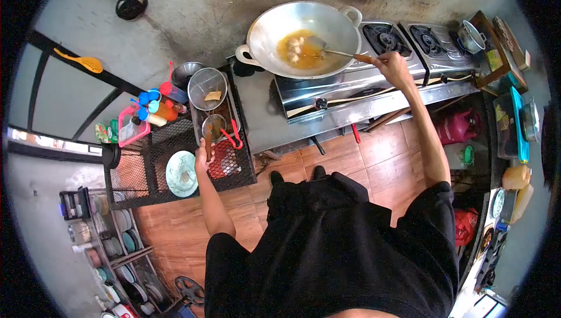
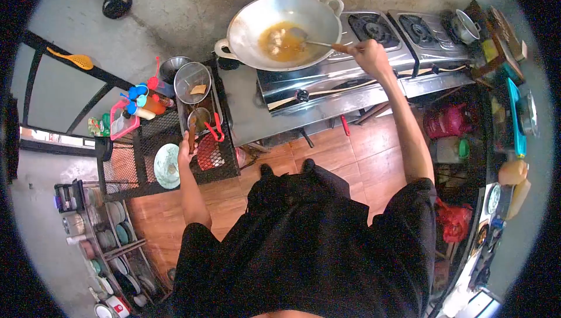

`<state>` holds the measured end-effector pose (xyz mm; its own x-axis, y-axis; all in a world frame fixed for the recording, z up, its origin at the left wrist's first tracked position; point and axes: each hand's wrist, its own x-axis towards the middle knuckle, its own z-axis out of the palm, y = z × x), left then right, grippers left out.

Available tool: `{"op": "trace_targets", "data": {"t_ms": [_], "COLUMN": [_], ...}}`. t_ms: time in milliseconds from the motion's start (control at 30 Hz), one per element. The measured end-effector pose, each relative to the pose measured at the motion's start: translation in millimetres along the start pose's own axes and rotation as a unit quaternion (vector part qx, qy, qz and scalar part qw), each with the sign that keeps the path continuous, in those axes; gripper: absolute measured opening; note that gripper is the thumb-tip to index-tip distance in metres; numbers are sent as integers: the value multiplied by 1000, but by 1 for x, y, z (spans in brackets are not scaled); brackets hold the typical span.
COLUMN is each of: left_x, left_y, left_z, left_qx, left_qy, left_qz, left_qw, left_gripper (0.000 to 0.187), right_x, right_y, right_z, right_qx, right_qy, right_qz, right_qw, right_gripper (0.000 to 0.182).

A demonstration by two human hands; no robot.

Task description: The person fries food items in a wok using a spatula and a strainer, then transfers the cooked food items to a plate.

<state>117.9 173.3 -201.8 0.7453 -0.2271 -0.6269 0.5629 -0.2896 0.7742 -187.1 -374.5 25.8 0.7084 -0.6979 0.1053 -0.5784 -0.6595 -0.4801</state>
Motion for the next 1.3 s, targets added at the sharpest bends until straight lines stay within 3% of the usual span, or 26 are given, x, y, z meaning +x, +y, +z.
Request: {"op": "trace_targets", "data": {"t_ms": [67,200,367,533,600,633,700,800,833,867,933,967,1000,1067,1133,1167,1200,1233,1300], "left_x": [7,4,8,9,11,13,15,-1,-7,-23,-60,-66,-78,-103,-105,-118,-117,-94,-89], "left_y": [-5,-4,-4,-5,-4,-5,-9,-1,-1,4,23,25,30,28,13,13,7,-12,-20], "left_z": [-2,1,-1,1,0,0,-1,2,4,11,38,46,61,102,155,187,216,244,293], "left_qx": [0,-10,-30,-18,86,89,272,281,275,280,182,158,159,60,25,102,167,208,280], "left_qy": [-18,-20,-61,-41,57,56,213,260,286,286,365,366,368,258,116,75,22,-32,-81], "left_qz": [0,-19,-18,14,4,3,131,135,199,194,298,329,329,457,388,440,387,407,362], "left_qw": [1000,1000,998,999,995,994,929,914,896,896,863,856,855,849,914,889,907,889,885], "left_gripper": [59,58,58,59,63,63,66,69,61,61,49,35,35,30,27,26,28,31,32], "right_x": [-3,-3,-7,-18,-18,-18,-20,-18,-15,-13,-14,-14,-13,-11,-10,-13,-11,-4,-9], "right_y": [-3,-27,-52,-76,-78,-77,-79,-71,-65,-59,-54,-52,-48,-37,-30,-32,-31,-19,-24], "right_z": [13,21,20,5,3,4,0,1,4,6,4,3,1,-1,-7,-12,-17,-15,-28], "right_qx": [29,65,64,42,44,57,61,46,35,40,0,-17,-15,-4,1,-3,-9,-1,-8], "right_qy": [15,-13,13,50,47,60,62,70,72,81,91,96,96,130,135,131,128,145,131], "right_qz": [-26,15,-33,-78,-71,-82,-94,-116,-119,-144,-127,-120,-121,-125,-138,-115,-94,-124,-122], "right_qw": [999,998,997,995,995,993,992,990,990,985,988,988,988,984,981,985,987,982,984], "right_gripper": [36,34,28,28,27,27,28,27,26,28,27,27,27,27,30,32,35,37,37]}}
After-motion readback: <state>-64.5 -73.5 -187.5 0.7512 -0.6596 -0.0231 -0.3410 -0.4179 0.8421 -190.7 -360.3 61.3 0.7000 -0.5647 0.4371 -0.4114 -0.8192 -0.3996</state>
